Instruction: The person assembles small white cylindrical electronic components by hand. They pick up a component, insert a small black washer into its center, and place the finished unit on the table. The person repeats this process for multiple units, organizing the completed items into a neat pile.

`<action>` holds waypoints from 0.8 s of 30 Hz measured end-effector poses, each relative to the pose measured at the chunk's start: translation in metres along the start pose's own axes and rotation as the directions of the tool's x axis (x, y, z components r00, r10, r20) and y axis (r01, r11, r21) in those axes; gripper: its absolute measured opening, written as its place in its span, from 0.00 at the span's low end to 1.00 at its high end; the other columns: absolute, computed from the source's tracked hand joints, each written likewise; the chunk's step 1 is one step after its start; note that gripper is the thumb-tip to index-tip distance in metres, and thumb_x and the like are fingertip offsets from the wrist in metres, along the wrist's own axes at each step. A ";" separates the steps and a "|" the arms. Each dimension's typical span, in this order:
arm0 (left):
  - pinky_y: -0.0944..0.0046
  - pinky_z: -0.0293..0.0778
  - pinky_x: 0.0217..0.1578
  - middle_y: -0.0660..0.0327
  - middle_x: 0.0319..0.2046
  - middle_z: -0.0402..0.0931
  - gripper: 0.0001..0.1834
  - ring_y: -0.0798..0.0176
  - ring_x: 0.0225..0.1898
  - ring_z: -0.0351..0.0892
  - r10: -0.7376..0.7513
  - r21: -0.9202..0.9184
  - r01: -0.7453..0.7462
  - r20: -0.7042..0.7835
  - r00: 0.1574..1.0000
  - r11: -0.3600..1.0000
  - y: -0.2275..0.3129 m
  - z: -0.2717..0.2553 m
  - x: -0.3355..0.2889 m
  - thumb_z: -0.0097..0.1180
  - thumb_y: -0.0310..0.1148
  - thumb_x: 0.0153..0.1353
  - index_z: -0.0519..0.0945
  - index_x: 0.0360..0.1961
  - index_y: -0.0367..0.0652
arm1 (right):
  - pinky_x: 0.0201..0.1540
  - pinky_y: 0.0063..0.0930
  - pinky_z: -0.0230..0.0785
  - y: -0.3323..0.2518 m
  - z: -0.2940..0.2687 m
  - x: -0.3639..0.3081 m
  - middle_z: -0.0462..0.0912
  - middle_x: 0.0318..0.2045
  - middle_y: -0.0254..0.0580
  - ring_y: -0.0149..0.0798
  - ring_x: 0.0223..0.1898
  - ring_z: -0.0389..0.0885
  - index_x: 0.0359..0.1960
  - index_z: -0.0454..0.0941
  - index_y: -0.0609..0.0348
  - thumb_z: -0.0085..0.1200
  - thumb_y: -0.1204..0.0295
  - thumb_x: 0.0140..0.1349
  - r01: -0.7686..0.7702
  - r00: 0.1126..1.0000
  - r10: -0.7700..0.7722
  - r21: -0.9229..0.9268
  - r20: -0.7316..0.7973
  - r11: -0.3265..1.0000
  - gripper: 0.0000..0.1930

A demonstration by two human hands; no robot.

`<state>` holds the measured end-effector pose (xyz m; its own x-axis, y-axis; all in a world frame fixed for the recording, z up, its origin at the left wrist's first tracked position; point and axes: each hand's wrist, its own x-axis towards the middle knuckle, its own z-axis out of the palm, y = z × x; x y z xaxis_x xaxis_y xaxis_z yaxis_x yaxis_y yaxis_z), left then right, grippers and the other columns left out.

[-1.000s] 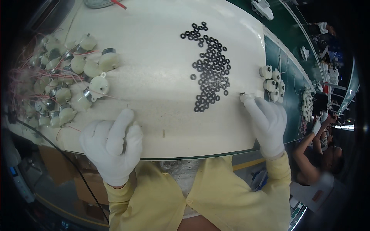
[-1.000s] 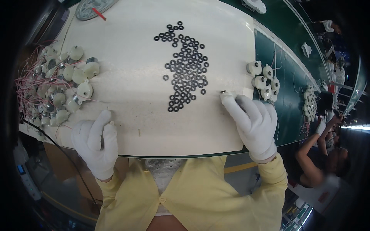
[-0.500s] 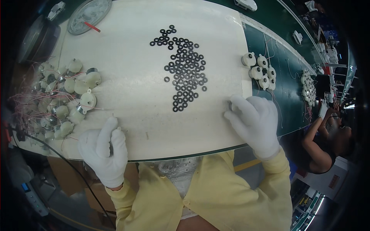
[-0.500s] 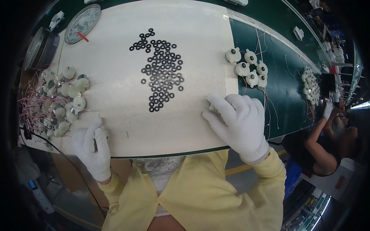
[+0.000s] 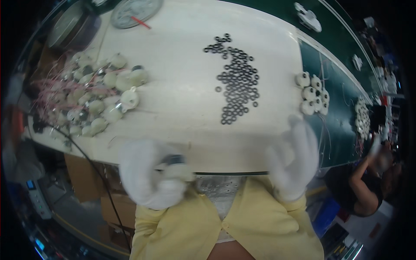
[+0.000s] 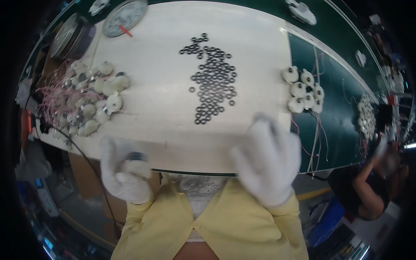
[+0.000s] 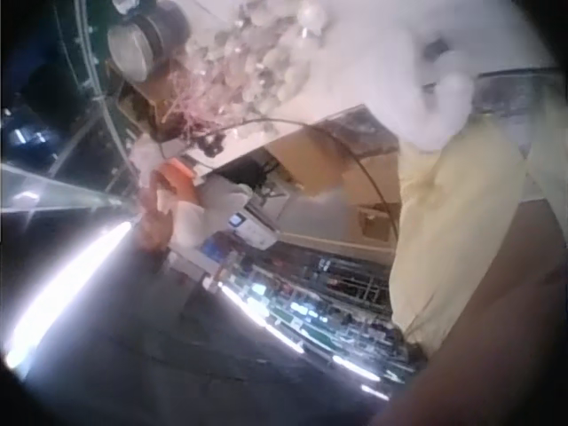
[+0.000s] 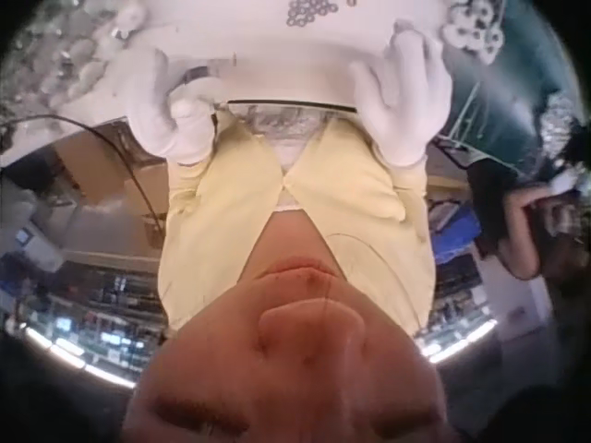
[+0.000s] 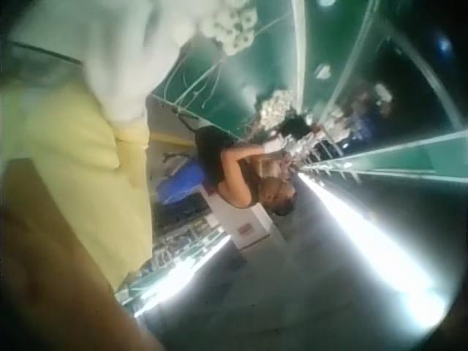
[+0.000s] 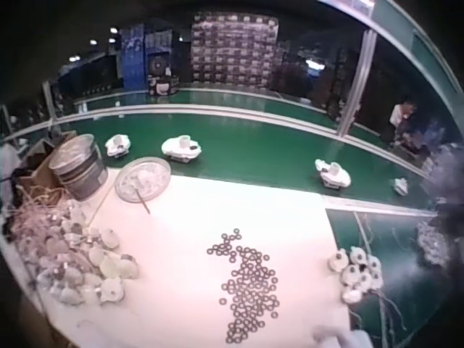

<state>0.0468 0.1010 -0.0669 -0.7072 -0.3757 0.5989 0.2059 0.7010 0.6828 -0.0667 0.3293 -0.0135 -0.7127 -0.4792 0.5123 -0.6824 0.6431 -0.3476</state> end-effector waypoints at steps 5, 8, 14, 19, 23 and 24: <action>0.65 0.63 0.21 0.71 0.22 0.73 0.11 0.66 0.18 0.70 0.286 -0.271 -0.238 0.153 0.946 0.933 0.051 0.036 0.060 0.67 0.43 0.52 0.83 0.32 0.51 | 0.25 0.36 0.61 -0.003 0.040 -0.020 0.83 0.38 0.48 0.41 0.22 0.73 0.47 0.80 0.59 0.65 0.67 0.59 0.261 0.948 -0.306 0.769 -0.089 0.584 0.16; 0.59 0.62 0.20 0.70 0.24 0.77 0.15 0.61 0.23 0.74 0.376 -0.291 -0.297 0.274 0.885 0.910 0.057 0.028 0.060 0.60 0.47 0.58 0.84 0.39 0.49 | 0.22 0.34 0.57 -0.011 0.035 -0.025 0.82 0.33 0.46 0.37 0.20 0.71 0.55 0.75 0.63 0.65 0.64 0.61 0.343 0.939 -0.208 0.695 -0.273 0.633 0.24; 0.49 0.74 0.42 0.54 0.45 0.81 0.19 0.43 0.45 0.79 0.239 0.417 -0.362 0.320 0.917 0.833 0.006 0.004 0.098 0.63 0.36 0.59 0.84 0.51 0.43 | 0.30 0.31 0.63 0.019 -0.023 -0.017 0.82 0.28 0.44 0.35 0.22 0.72 0.71 0.67 0.67 0.63 0.63 0.62 -0.309 0.947 0.032 0.883 0.318 0.354 0.37; 0.47 0.75 0.54 0.53 0.50 0.84 0.18 0.42 0.50 0.80 0.180 0.659 -0.446 0.432 0.884 0.606 -0.063 -0.027 0.129 0.63 0.36 0.62 0.84 0.52 0.41 | 0.32 0.32 0.70 0.056 -0.021 0.007 0.84 0.29 0.38 0.39 0.25 0.78 0.56 0.82 0.62 0.63 0.68 0.63 -0.111 0.859 -0.004 0.193 0.512 0.975 0.21; 0.51 0.75 0.47 0.58 0.36 0.83 0.13 0.49 0.43 0.81 0.231 0.575 -0.497 0.473 0.850 0.651 -0.061 -0.014 0.127 0.63 0.34 0.62 0.85 0.47 0.42 | 0.33 0.33 0.73 0.063 -0.010 0.011 0.85 0.30 0.37 0.42 0.25 0.80 0.49 0.84 0.58 0.67 0.70 0.59 -0.052 0.882 0.014 0.068 0.471 0.996 0.16; 0.51 0.74 0.45 0.59 0.33 0.82 0.12 0.50 0.41 0.81 0.216 0.562 -0.493 0.486 0.847 0.665 -0.060 -0.011 0.124 0.64 0.33 0.62 0.86 0.45 0.42 | 0.33 0.32 0.73 0.067 -0.006 0.013 0.85 0.30 0.37 0.40 0.26 0.81 0.49 0.84 0.59 0.67 0.71 0.59 -0.071 0.887 0.011 0.113 0.462 0.991 0.16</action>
<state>-0.0456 0.0063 -0.0291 -0.8830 0.1283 0.4514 0.1052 0.9915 -0.0762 -0.1206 0.3693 -0.0252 -0.7146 -0.6940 0.0879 -0.6443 0.6040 -0.4692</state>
